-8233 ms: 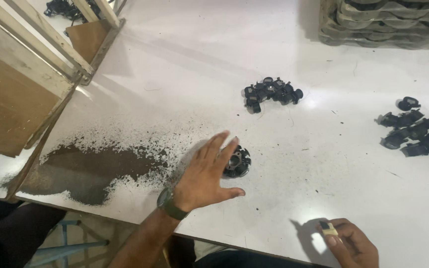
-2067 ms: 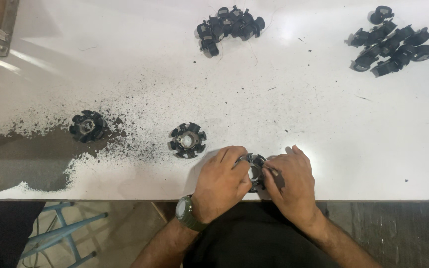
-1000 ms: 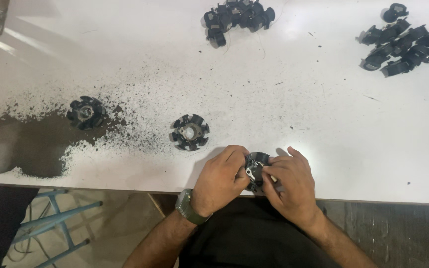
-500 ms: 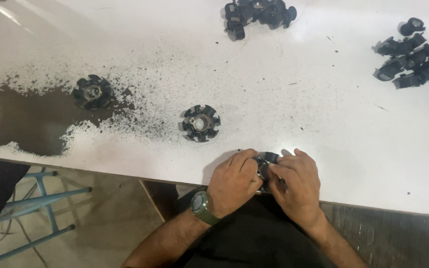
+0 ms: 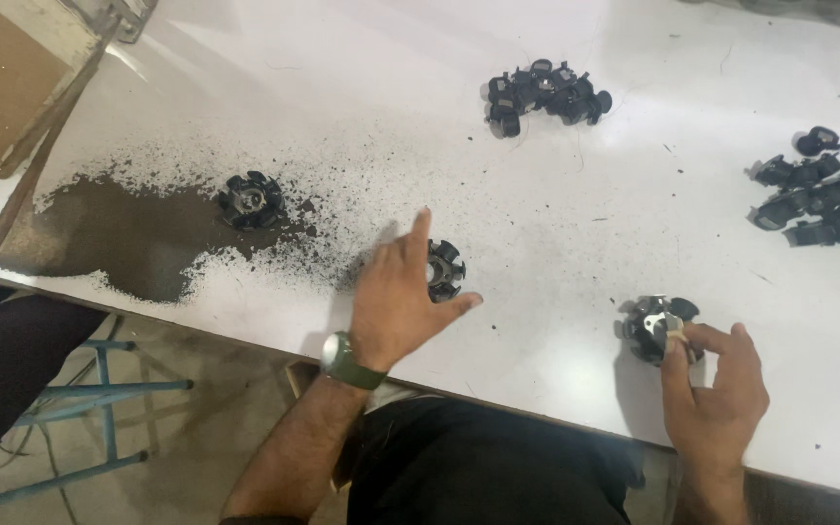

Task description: The person sits at a white workbench and assembles small black plastic wheel-like components, fitting parts together by hand and using a small stick tool to press or adjust pieces. They work on one component at a time, then set finished assemblies aside and pick up the next set of parts.

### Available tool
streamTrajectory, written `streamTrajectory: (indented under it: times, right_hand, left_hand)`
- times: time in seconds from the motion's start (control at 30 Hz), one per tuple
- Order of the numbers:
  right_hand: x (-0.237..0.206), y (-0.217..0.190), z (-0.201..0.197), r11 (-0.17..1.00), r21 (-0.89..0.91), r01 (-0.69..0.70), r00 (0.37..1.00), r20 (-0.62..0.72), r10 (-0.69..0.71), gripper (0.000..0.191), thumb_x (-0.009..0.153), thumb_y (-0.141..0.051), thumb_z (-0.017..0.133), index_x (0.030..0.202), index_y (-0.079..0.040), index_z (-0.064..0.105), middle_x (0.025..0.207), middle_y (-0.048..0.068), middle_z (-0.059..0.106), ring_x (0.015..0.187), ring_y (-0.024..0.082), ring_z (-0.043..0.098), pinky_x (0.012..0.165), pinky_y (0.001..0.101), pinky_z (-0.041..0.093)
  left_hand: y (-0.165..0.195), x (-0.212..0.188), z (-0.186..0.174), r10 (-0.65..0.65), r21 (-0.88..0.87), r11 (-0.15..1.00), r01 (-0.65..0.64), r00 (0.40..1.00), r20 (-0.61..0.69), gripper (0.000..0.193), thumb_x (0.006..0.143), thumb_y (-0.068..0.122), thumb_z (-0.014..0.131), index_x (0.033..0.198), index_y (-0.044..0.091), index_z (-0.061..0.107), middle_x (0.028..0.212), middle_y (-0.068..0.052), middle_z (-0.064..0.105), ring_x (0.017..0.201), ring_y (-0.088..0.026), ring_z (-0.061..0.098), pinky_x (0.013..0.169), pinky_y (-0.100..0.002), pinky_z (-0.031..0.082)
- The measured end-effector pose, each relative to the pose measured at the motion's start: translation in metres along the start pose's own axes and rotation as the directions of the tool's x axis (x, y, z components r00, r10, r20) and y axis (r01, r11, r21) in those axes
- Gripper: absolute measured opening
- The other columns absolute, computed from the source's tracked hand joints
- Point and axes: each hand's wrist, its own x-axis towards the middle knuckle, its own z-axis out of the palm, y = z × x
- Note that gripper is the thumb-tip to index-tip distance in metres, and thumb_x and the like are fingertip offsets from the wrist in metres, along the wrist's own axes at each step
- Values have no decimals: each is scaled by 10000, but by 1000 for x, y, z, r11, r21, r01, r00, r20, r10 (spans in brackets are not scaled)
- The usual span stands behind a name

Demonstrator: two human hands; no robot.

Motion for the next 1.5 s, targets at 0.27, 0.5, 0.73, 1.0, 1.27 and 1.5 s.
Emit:
streamTrajectory:
  times: [0.27, 0.5, 0.73, 1.0, 1.27, 1.5]
  right_hand:
    - [-9, 19, 5, 991, 71, -117, 993, -8, 117, 145, 1038, -68, 692, 1145, -4, 619, 995, 134, 681, 933, 281, 678, 1272, 525, 434]
    - [-35, -18, 21, 918, 398, -1, 1000, -20, 9, 173, 1037, -82, 637, 1195, -83, 566, 1153, 91, 673, 1117, 220, 671, 1299, 571, 355]
    - [-33, -71, 30, 915, 402, -18, 981, 185, -62, 239, 881, -66, 707, 1092, -89, 597, 1046, 84, 704, 1050, 253, 689, 1231, 615, 301]
    - [-34, -81, 28, 964, 252, 86, 975, 176, -134, 281, 817, -37, 743, 1068, -87, 629, 1021, 89, 679, 1044, 287, 649, 1190, 585, 344]
    - [-34, -84, 26, 960, 239, 146, 969, 160, -187, 297, 807, -35, 760, 1074, -87, 640, 1023, 72, 686, 1044, 280, 649, 1175, 576, 371]
    - [-20, -90, 18, 964, 216, 156, 960, 197, -199, 244, 798, -36, 757, 1017, -82, 659, 944, 76, 686, 996, 320, 670, 1148, 569, 410]
  left_hand:
    - [54, -49, 45, 339, -221, 918, -330, 941, 5, 1190, 717, 503, 871, 1609, 52, 225, 1464, -227, 541, 1388, -425, 484, 1171, -596, 378]
    - [73, -59, 37, 515, -232, 815, -531, 847, -128, 758, 801, 336, 851, 1433, 127, 489, 1561, -226, 385, 1448, -383, 399, 1138, -567, 409]
    - [72, -47, 43, 354, -247, 906, -344, 935, -5, 304, 865, 181, 764, 1098, 21, 652, 1374, -179, 570, 1279, -352, 576, 1040, -486, 496]
    - [75, -60, 49, 267, -230, 930, -286, 957, -110, 202, 846, 165, 737, 1008, 52, 692, 1328, -148, 636, 1220, -331, 609, 987, -478, 501]
    - [74, -70, 53, 230, -256, 926, -279, 951, -205, 156, 846, 158, 761, 987, 99, 732, 1311, -94, 651, 1220, -299, 599, 988, -456, 491]
    - [75, -68, 58, 237, -300, 900, -317, 932, -272, 128, 809, 112, 756, 924, 93, 703, 1279, -104, 641, 1321, -330, 540, 1089, -496, 445]
